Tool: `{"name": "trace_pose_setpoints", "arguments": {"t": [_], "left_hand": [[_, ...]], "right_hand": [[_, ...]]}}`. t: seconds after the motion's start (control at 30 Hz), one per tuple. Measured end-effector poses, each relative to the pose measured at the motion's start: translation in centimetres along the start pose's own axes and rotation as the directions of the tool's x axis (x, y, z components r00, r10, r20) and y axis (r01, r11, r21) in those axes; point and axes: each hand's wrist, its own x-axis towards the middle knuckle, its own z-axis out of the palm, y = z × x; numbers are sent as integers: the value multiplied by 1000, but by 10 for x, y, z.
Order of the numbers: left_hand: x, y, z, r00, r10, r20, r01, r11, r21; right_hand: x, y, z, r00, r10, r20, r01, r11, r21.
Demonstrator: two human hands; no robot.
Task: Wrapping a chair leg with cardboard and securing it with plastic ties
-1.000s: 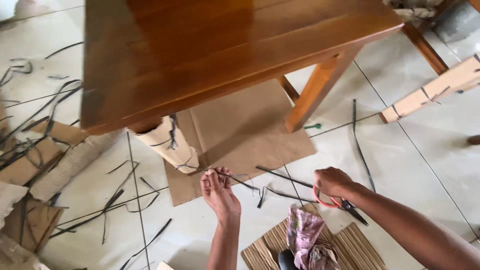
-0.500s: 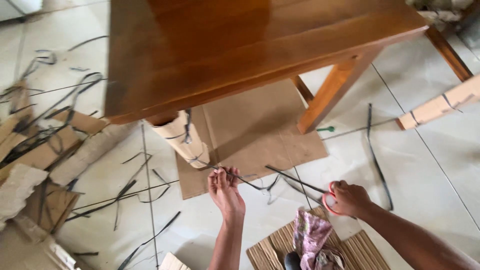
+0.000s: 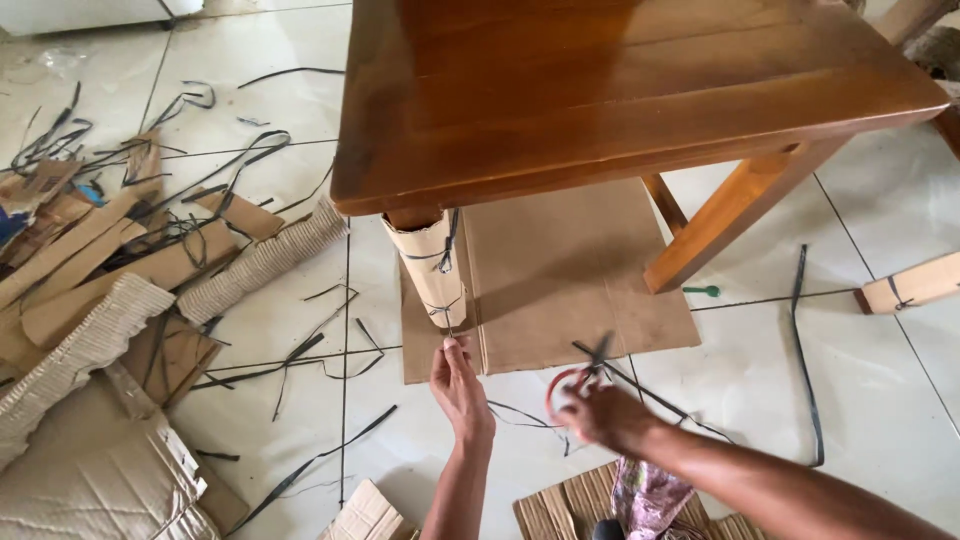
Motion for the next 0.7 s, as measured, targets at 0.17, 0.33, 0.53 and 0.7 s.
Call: {"name": "trace_pose_setpoints", "arguments": {"t": [0.17, 0.33, 0.53, 0.7], "left_hand": [[8, 11, -6, 988, -155, 9, 154, 983, 101], [30, 22, -4, 953, -180, 242, 136, 972, 190], [59, 54, -7, 853, -375, 364, 41, 743, 668], [73, 80, -37, 841, -392, 372, -243, 340, 908]], "right_hand": [[30, -41, -33, 967, 255, -3, 85, -311, 947], [26, -38, -40, 966, 206, 157, -9, -581, 814], [19, -47, -49, 831, 282, 479, -166, -696, 698], [33, -80, -47, 604, 186, 775, -262, -872, 414]]}}
